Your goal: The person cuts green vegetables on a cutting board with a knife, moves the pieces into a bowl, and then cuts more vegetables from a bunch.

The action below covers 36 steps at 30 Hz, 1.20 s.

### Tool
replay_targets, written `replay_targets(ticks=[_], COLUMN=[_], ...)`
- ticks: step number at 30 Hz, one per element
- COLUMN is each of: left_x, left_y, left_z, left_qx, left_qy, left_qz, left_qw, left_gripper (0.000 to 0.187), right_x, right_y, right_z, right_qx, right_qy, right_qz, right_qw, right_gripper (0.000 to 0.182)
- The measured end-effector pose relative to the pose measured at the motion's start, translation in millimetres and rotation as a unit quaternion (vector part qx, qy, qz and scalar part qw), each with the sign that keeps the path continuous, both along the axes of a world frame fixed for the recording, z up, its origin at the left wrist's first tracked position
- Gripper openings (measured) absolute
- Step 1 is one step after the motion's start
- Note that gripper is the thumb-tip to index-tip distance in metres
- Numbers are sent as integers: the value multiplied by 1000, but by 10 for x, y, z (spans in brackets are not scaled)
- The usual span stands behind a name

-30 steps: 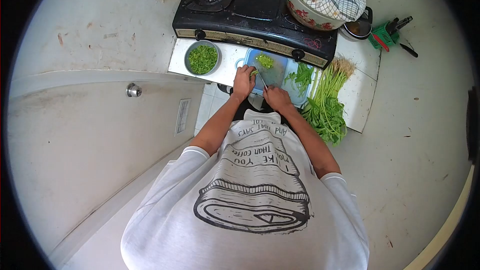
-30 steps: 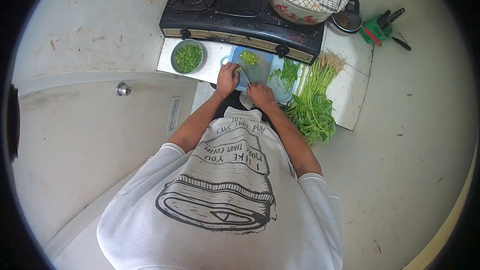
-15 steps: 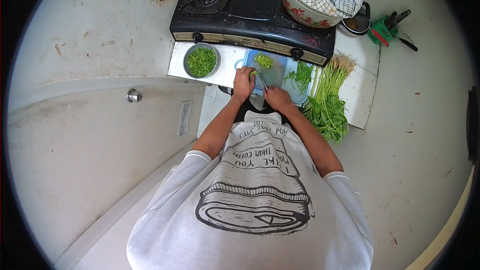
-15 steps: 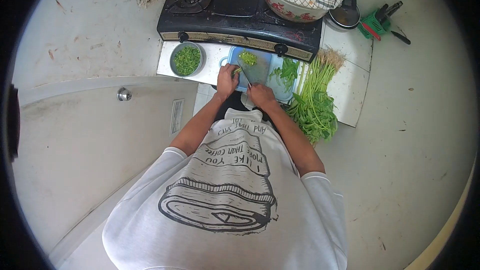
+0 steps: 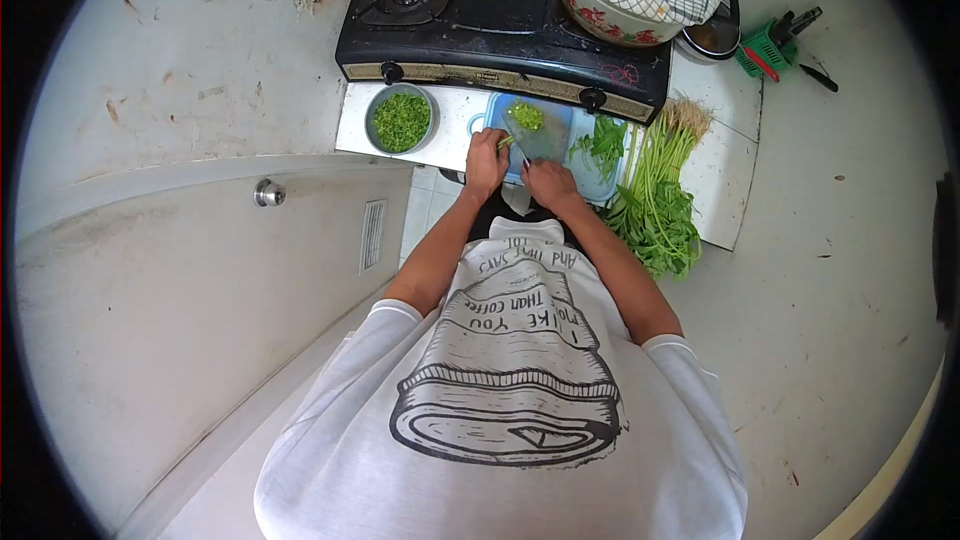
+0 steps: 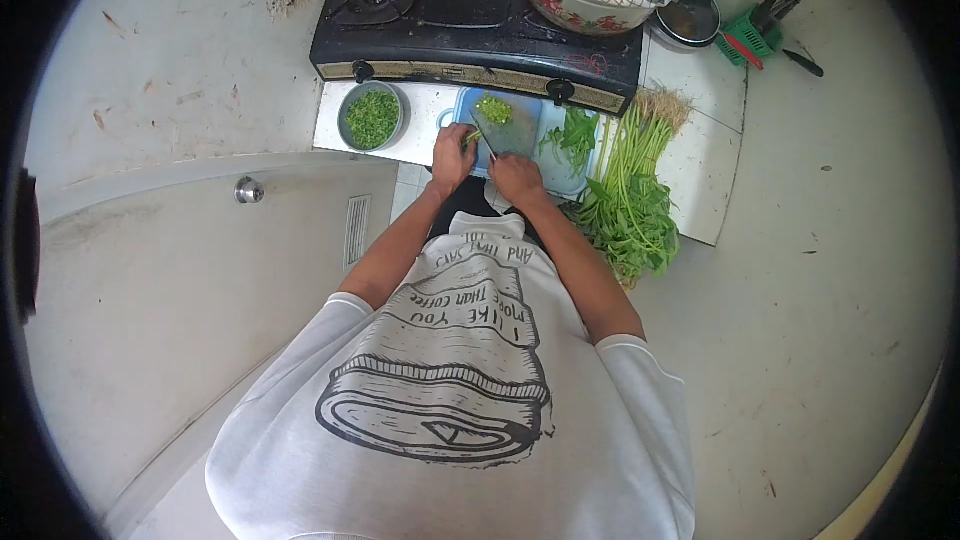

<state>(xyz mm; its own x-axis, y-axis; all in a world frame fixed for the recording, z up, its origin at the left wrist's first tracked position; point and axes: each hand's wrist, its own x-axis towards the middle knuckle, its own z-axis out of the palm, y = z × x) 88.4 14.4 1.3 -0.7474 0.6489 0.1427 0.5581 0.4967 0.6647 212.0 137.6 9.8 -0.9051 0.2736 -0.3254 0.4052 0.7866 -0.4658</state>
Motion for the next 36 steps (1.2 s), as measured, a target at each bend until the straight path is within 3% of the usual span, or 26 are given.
replay_targets(ticks=[24,36], left_x=[-2,-2], left_y=[7,2], left_z=[27,17], left_qx=[-19,-14], left_qy=[12,12], left_qz=[-2,1], left_qw=[1000,1000], left_gripper=[20,18], right_x=[27,22], right_y=[-28,-18], right_z=[-54,-61], right_qx=[-3,-5], right_qy=[39,4], right_qz=[-7,1], right_qw=[999,1000], right_gripper=[43,45])
